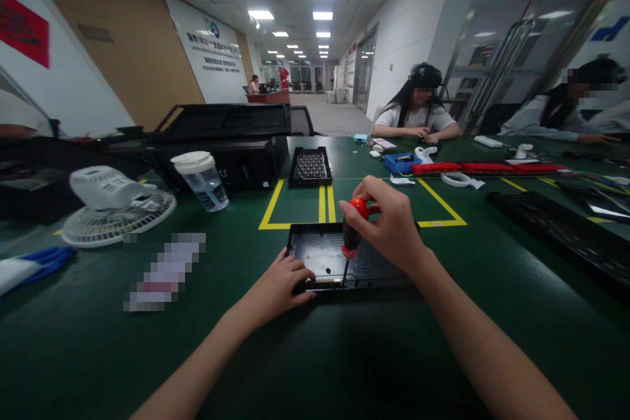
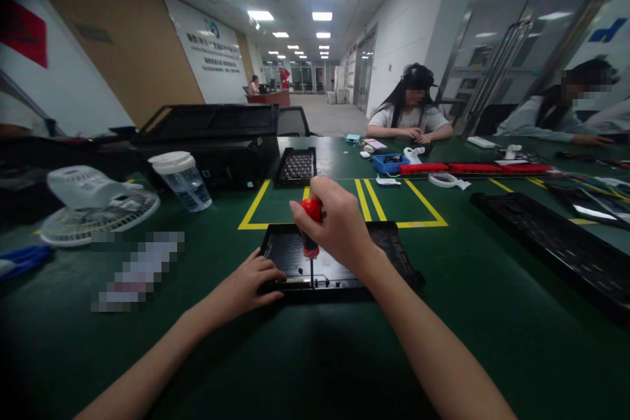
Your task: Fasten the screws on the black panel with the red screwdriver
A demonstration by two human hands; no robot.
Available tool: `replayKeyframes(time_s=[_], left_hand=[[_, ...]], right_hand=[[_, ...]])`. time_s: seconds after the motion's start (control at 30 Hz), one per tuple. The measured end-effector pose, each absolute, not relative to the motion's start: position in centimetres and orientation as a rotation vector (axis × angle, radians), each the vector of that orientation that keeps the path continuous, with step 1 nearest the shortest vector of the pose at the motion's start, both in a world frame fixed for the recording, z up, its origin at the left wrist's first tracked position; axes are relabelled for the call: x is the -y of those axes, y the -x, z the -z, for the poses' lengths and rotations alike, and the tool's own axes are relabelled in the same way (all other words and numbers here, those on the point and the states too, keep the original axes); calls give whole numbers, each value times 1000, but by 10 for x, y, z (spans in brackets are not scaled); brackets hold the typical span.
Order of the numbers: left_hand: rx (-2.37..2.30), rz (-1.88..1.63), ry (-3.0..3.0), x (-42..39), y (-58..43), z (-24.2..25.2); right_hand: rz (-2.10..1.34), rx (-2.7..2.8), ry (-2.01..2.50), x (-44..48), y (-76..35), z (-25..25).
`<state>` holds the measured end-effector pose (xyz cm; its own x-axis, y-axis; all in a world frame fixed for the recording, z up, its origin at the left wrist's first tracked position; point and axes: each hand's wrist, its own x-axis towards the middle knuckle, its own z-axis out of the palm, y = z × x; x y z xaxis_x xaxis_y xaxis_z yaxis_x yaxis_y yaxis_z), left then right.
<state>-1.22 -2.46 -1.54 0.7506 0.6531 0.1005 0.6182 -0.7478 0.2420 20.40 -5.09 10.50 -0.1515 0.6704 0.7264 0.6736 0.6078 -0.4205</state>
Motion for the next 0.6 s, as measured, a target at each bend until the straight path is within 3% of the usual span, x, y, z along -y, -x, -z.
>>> replayKeyframes(time_s=[0.13,0.43,0.6], left_hand=[[-1010,-259,-2753,25,12,14],[-1022,-256,-2750,26,12,13],[-1013,-262,-2737,28,10,7]], right_hand=[[-163,1831,1030,49,-202,-102],[-1093,1612,704,42,-200,-96],[-1303,1631,536,43,-201,-99]])
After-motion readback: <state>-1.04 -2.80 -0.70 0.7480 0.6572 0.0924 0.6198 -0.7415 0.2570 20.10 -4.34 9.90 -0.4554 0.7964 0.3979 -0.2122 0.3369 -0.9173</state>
